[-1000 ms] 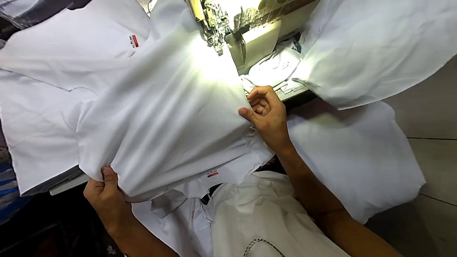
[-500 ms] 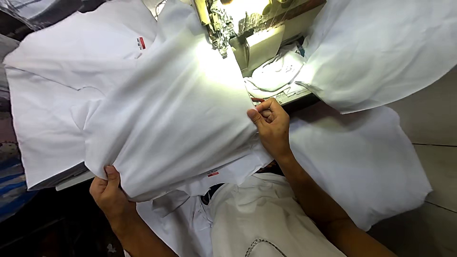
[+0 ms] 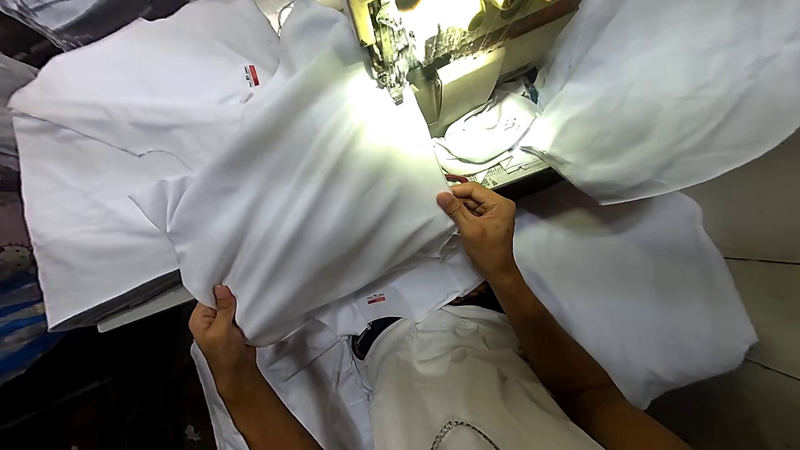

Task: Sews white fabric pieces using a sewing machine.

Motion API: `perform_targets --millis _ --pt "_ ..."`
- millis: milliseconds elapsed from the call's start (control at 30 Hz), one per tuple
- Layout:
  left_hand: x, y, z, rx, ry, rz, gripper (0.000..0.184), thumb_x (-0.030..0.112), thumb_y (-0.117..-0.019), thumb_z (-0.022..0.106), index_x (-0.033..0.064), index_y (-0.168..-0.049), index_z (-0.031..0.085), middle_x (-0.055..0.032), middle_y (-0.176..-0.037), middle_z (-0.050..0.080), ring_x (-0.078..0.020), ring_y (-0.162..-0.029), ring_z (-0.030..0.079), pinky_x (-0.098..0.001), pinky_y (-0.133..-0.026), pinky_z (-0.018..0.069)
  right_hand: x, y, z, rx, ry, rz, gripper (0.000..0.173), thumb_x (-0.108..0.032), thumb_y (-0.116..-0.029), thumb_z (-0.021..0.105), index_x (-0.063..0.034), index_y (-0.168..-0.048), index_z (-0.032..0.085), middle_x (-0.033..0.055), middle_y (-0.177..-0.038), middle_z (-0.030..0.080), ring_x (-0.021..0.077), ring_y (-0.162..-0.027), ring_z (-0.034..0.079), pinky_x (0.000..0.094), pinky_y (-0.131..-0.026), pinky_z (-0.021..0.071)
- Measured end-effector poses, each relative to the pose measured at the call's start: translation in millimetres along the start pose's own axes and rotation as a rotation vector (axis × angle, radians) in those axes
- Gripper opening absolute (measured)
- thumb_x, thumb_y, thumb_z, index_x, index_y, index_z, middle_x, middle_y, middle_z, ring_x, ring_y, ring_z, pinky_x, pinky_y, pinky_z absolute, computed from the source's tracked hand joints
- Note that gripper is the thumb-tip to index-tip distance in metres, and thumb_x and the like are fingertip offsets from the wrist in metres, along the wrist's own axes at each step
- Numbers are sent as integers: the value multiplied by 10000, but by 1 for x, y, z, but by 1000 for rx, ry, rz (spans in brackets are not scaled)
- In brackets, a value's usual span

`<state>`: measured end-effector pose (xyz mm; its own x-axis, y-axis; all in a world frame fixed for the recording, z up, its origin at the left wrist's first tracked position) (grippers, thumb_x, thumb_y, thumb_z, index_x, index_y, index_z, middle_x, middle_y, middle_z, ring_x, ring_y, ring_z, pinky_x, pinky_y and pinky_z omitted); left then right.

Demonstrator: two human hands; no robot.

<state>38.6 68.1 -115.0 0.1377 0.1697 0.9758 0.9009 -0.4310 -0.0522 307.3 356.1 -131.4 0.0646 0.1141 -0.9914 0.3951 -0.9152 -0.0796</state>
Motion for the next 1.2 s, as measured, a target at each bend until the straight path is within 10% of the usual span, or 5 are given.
perform_targets --millis 467,567,633,867,1200 --pt "10 -29 3 -84 -2 58 110 196 -1069 493 142 -1095 585 143 -876 695 22 -812 689 -191 -769 592 -10 -11 4 -11 97 -84 125 -179 -993 696 -65 -1044 690 2 -854 696 20 -677 642 168 -593 544" --pt "2 -23 -2 -262 15 -23 633 502 -867 772 104 -1261 477 114 -1036 697 -25 -956 698 -242 -865 598 -8 -4 0 -52 155 -68 178 -199 -1005 678 -58 -1114 678 25 -969 716 47 -836 700 211 -741 599" --pt "-2 -17 -6 -323 -67 -81 752 450 -769 873 47 -1270 483 81 -1053 709 -42 -980 706 -261 -882 606 -6 5 -6 -99 196 -28 256 -230 -1001 680 -83 -1208 637 27 -1022 702 70 -870 688 231 -744 589" --pt "-15 5 -13 -324 -86 -10 281 313 -962 692 137 -1162 600 144 -1015 707 0 -951 683 -231 -886 575 1 21 -18 -76 254 -4 472 -168 -911 792 -107 -1274 495 63 -1037 656 131 -822 669 268 -663 573" --pt "4 3 -20 -118 -191 14 151 49 -1022 462 103 -1096 582 165 -914 656 63 -852 652 -169 -808 563 1 16 -14 -152 324 -108 164 -189 -947 748 -65 -956 641 50 -929 663 105 -761 637 249 -625 539"
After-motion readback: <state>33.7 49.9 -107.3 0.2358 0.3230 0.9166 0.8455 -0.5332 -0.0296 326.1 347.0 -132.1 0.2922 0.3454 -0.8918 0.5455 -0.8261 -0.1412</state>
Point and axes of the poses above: each hand's wrist, its own y-axis away from the middle knuckle, its own z-axis out of the palm, x = y × z, the point moved 4 cm from there along -y, towards the middle knuckle
